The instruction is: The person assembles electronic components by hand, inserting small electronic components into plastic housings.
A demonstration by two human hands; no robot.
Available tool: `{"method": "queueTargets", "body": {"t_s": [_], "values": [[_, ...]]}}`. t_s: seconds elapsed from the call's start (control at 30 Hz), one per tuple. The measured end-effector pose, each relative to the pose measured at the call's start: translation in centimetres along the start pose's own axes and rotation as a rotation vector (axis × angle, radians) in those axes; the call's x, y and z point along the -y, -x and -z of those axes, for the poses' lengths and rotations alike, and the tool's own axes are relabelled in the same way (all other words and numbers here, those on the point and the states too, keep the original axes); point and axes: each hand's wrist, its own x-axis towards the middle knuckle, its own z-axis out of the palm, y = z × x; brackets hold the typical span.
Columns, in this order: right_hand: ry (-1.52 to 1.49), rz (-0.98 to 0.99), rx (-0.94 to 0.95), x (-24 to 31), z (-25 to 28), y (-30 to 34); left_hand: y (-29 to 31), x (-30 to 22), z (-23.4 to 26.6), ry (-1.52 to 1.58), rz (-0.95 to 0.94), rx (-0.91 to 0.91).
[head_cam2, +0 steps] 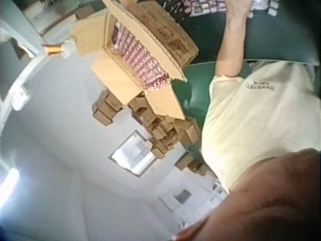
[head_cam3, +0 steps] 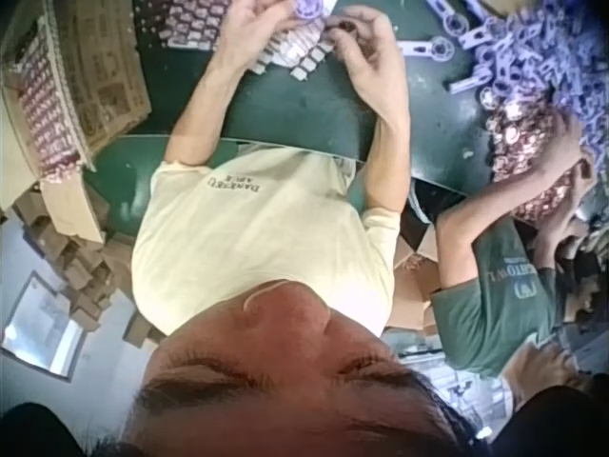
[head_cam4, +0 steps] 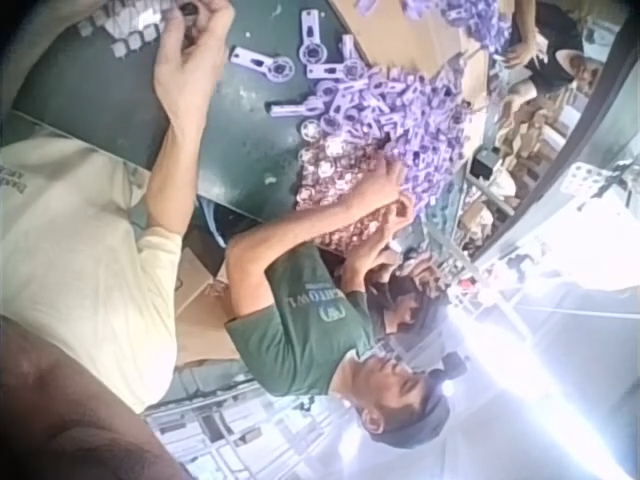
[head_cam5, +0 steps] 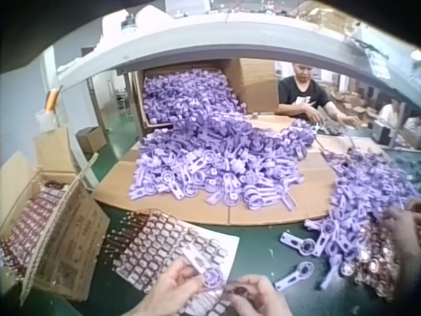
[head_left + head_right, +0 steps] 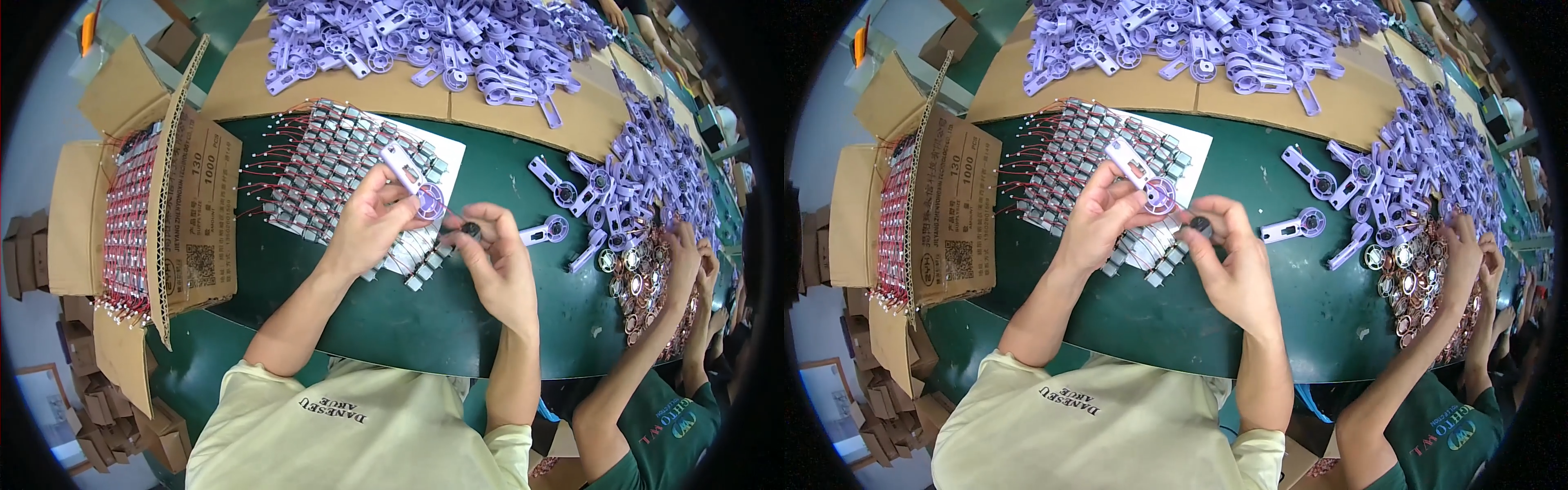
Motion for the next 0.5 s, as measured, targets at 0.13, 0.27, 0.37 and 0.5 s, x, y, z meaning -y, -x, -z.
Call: {"method": "queueTargets", "body": {"t_s": [0.13,0.27,0.37,0.5], "values": [[0.727,0.275,-0.050,0.7,0.6,-0.4,0.0,-0.1,0.2,-0.022,-0.077,0.004],[0.481,0.169,-0.060,0.4,0.1,-0.4,0.4,0.5,0.0,-0.163,-0.098,0.101],[0.339,0.077,-0.106,-0.6,-0.2,-0.2,0.5,1.3,0.0,-0.257,-0.120,0.186],[0.468,0.146,-0.096,-0.7,0.3,-0.3,0.8,1.4,-0.1,-0.343,-0.079,0.168]]}}
